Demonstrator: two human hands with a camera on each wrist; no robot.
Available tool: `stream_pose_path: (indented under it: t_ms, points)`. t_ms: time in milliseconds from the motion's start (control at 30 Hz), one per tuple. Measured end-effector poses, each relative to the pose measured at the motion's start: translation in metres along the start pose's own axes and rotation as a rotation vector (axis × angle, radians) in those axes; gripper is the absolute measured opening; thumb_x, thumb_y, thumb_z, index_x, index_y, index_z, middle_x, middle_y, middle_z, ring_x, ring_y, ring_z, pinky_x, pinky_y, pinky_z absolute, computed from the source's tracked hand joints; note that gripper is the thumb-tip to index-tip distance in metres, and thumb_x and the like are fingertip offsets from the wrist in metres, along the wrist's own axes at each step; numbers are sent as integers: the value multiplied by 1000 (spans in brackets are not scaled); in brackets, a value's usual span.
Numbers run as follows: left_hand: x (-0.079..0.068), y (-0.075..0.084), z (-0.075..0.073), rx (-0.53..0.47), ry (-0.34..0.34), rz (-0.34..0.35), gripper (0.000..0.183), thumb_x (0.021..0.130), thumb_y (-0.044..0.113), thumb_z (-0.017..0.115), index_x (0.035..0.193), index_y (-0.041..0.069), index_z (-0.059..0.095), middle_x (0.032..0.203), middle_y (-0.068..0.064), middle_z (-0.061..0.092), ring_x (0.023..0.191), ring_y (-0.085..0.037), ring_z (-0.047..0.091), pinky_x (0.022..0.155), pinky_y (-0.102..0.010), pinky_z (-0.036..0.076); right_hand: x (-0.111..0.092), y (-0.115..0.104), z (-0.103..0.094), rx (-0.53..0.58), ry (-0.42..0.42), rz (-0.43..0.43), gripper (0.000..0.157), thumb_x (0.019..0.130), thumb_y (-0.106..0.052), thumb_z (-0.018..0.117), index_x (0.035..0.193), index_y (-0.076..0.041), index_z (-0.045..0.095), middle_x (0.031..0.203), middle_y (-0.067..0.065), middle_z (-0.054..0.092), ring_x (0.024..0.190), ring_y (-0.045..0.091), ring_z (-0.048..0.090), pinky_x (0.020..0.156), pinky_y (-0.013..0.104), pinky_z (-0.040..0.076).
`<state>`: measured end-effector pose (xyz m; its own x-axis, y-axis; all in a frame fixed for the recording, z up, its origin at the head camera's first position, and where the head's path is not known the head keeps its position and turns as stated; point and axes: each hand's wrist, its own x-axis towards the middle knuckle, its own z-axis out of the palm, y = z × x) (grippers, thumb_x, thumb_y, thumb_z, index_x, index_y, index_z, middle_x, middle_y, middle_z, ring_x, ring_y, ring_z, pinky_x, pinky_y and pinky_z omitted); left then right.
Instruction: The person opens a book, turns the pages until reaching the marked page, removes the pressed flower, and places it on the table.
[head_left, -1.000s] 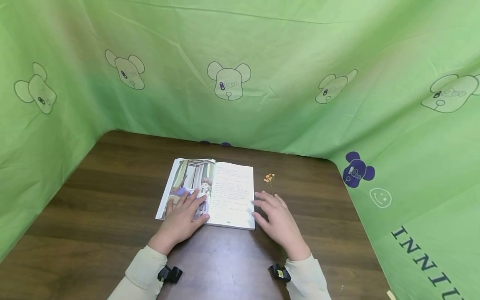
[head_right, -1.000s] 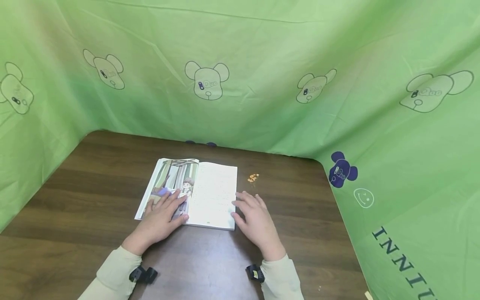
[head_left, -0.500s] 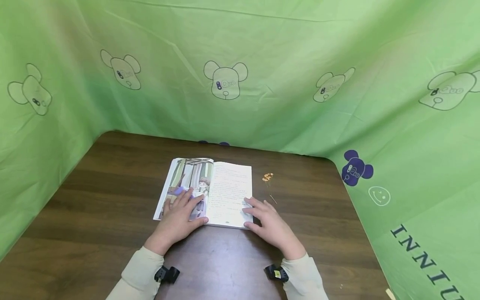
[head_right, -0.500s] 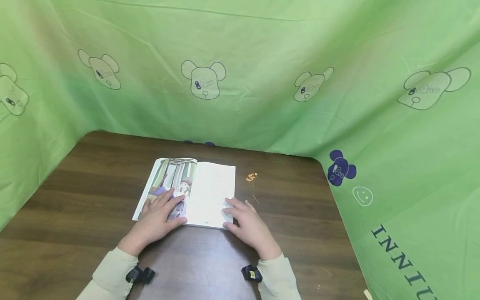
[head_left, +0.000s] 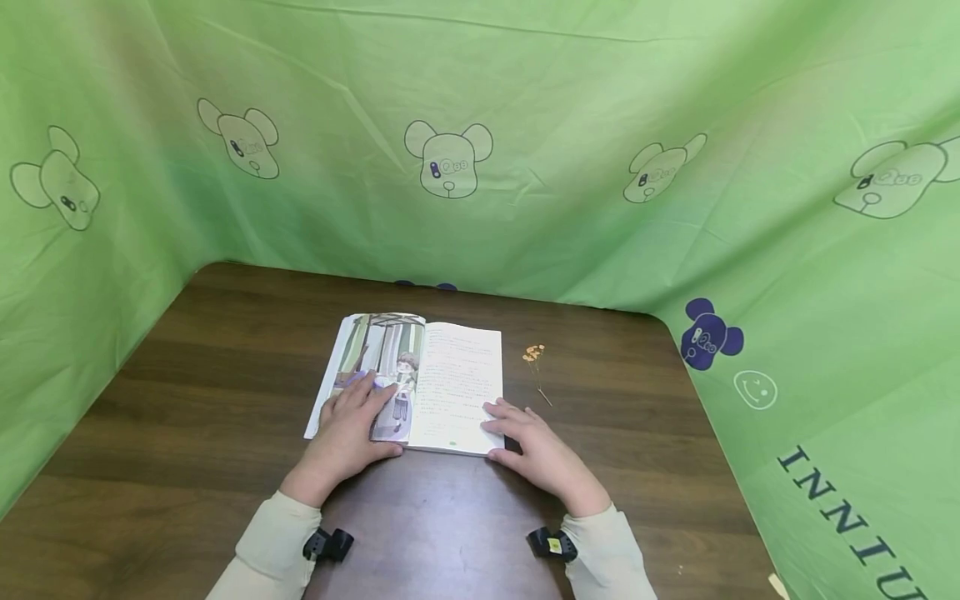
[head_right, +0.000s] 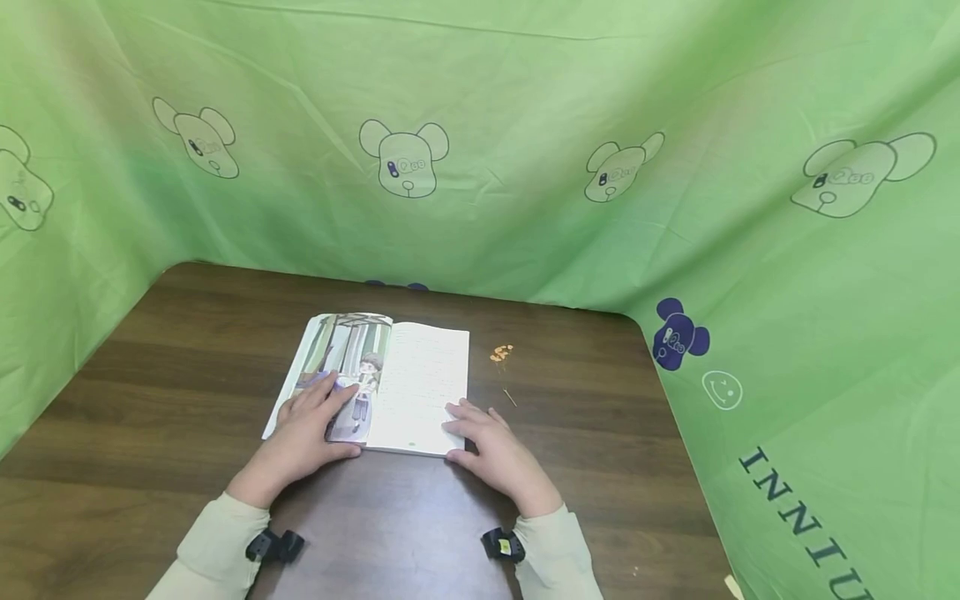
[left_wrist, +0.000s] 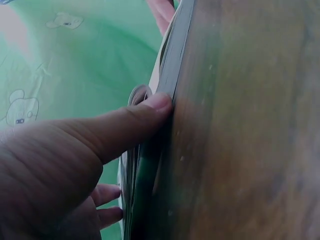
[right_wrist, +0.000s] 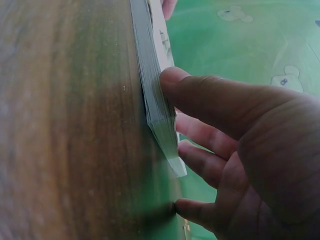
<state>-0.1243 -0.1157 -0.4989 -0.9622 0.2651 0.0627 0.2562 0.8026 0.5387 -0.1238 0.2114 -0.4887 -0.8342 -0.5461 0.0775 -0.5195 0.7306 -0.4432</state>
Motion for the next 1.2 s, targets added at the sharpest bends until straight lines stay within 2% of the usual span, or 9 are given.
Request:
stream_pose_path:
  t_ms: [167,333,467,600,800,967,1100,1200]
  points:
    - [0,-5,-2,17,6,-6,94,75,41,90,154,12,48,164,-21,32,153,-43,24,116,-68,21,0,1,1,18,-5,1,42,92,-21,77,131,-7,69,153,9,53,149,32,40,120,63,26]
    - [-1,-9,-4,32,-12,8,90,77,37,90,154,14,48,166,-19,31,154,-40,24,115,-68,23,-1,1,1,38,-11,-2,42,93,-21,77,132,-7,69,154,8,53,149,32,39,120,63,24]
    - [-3,-10,-7,62,32,42,83,78,39,87,150,16,53,164,-16,36,153,-37,28,112,-70,25,-2,1,-1,46,-25,11,43,93,-21,76,133,-7,68,155,7,52,150,30,38,122,62,23]
    - [-4,-7,-9,103,85,69,78,77,41,84,146,17,58,162,-14,39,152,-39,31,110,-77,24,-3,1,-3,55,-25,19,44,93,-21,77,134,-8,68,155,6,51,151,29,37,122,61,22]
    - [-5,-9,-9,110,73,3,86,77,49,84,151,18,53,166,-17,29,152,-47,23,110,-82,19,-3,0,-3,62,-34,18,44,93,-22,76,134,-8,68,156,6,51,151,29,37,123,60,22]
    - [-5,-13,-10,87,60,-48,98,74,58,84,155,17,46,169,-20,20,148,-63,15,110,-81,19,-4,0,-3,72,-32,19,43,93,-21,76,133,-7,68,156,6,51,151,30,37,123,60,21]
    - [-6,-18,-11,87,45,-80,106,73,65,82,158,15,42,168,-23,18,145,-66,18,111,-80,20,-4,-1,-4,74,-30,17,43,94,-21,75,133,-7,68,156,7,51,151,30,37,123,60,21]
    - [-7,-23,-12,93,35,-63,105,75,62,83,158,15,41,167,-24,22,144,-66,22,110,-80,21,-3,-1,-4,73,-29,13,43,94,-22,76,133,-7,68,156,7,51,151,30,37,122,61,21]
